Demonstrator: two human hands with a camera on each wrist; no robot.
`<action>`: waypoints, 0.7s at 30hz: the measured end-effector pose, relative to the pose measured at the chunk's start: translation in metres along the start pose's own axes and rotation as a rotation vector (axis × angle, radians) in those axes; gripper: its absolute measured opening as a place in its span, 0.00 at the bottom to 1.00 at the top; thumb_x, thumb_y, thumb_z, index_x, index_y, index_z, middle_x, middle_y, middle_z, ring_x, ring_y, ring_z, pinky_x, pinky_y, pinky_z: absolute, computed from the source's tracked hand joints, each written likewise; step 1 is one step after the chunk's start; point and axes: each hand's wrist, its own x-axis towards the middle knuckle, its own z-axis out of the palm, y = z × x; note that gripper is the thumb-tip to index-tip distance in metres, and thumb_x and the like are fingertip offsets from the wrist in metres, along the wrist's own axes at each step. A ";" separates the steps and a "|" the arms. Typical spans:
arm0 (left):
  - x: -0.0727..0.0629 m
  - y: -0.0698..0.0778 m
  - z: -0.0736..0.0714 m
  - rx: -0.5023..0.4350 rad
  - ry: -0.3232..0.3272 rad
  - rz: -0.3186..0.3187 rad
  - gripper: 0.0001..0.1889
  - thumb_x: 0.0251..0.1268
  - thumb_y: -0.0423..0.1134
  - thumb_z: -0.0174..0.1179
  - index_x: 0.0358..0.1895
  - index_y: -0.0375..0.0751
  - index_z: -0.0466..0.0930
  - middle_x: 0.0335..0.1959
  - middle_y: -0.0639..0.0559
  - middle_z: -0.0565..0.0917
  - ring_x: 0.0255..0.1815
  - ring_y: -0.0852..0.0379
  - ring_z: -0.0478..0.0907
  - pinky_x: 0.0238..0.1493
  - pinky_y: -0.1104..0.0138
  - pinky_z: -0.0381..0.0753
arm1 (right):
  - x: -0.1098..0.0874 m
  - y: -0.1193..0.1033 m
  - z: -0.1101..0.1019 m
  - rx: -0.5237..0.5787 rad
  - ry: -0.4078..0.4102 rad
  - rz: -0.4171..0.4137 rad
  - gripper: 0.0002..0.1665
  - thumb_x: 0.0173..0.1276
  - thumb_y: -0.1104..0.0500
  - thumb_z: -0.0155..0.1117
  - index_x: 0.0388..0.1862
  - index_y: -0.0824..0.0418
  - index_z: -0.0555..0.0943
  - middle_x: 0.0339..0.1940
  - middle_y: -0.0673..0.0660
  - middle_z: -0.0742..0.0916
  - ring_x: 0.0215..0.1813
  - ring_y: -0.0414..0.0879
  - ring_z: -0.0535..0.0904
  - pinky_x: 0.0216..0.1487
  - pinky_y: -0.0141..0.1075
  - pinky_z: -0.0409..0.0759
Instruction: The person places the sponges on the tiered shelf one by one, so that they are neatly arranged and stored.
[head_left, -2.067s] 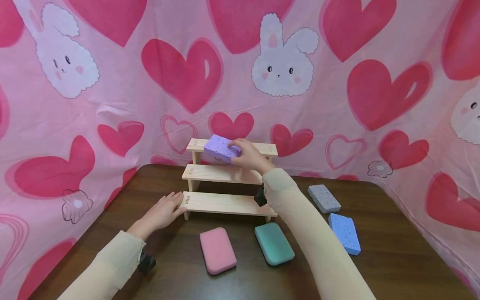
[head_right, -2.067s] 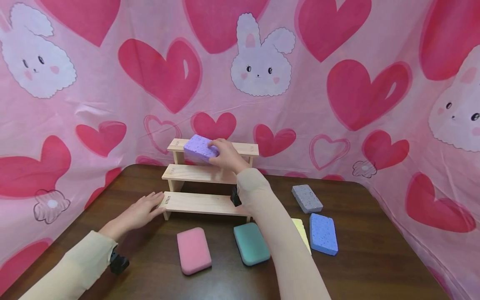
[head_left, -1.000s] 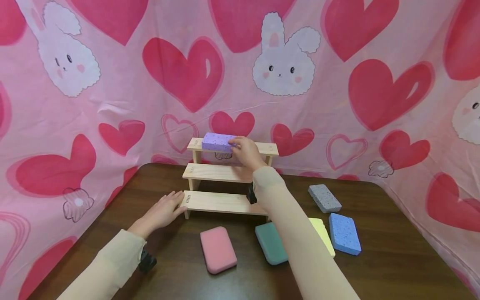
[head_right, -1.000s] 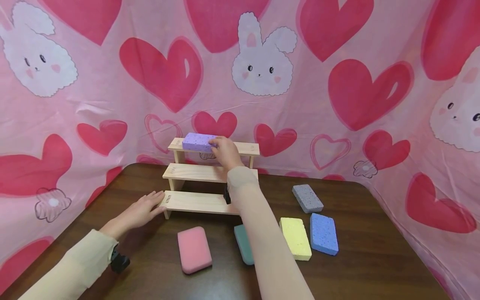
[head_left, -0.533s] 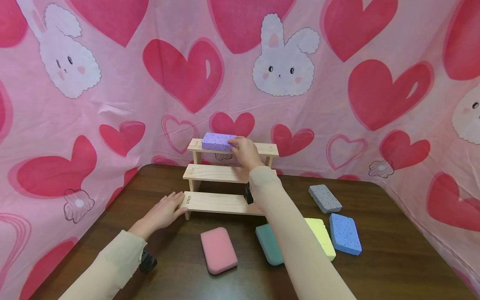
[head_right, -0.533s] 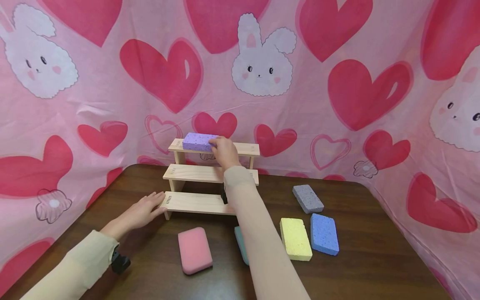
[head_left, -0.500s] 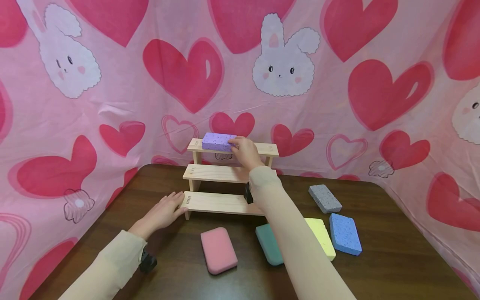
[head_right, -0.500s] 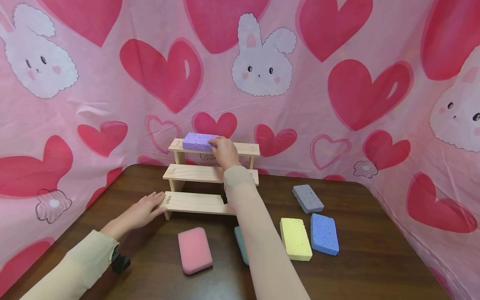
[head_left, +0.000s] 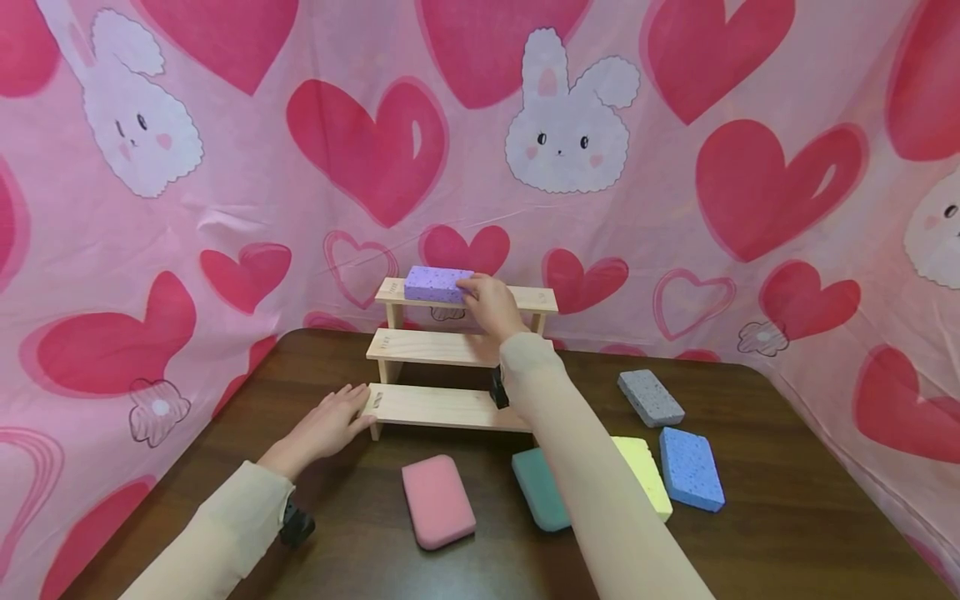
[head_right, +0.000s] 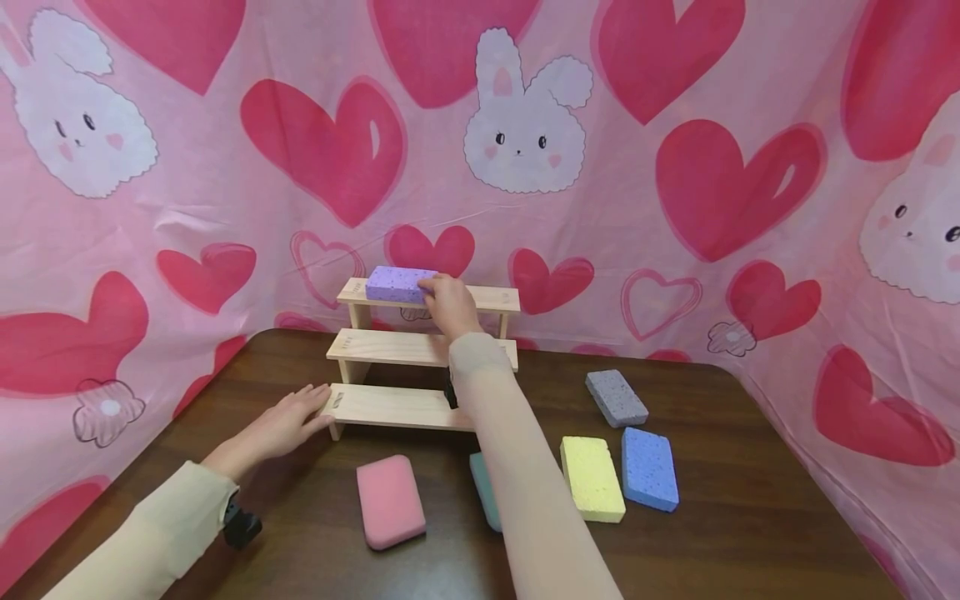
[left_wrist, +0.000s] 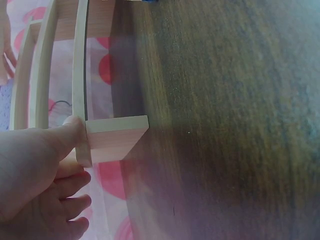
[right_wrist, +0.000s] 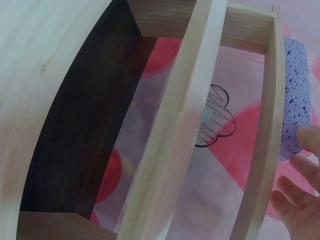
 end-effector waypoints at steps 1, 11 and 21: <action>0.000 0.000 0.000 0.002 0.000 -0.001 0.30 0.65 0.42 0.55 0.63 0.23 0.61 0.63 0.29 0.63 0.65 0.32 0.55 0.64 0.44 0.51 | 0.000 0.001 0.000 -0.004 0.000 -0.002 0.18 0.65 0.63 0.60 0.55 0.59 0.79 0.57 0.59 0.78 0.59 0.50 0.72 0.61 0.38 0.66; -0.001 0.002 -0.003 0.002 -0.001 -0.005 0.30 0.65 0.42 0.55 0.63 0.23 0.61 0.64 0.30 0.63 0.66 0.32 0.54 0.64 0.45 0.50 | 0.002 0.001 0.000 -0.014 -0.013 0.003 0.19 0.65 0.63 0.60 0.56 0.58 0.79 0.59 0.59 0.77 0.61 0.50 0.70 0.63 0.38 0.64; -0.002 0.003 -0.002 0.000 -0.002 -0.002 0.30 0.65 0.42 0.55 0.63 0.23 0.61 0.63 0.29 0.63 0.65 0.33 0.54 0.64 0.45 0.51 | -0.002 0.006 -0.003 0.010 -0.058 0.021 0.21 0.66 0.60 0.60 0.58 0.56 0.77 0.63 0.59 0.73 0.64 0.51 0.67 0.64 0.39 0.62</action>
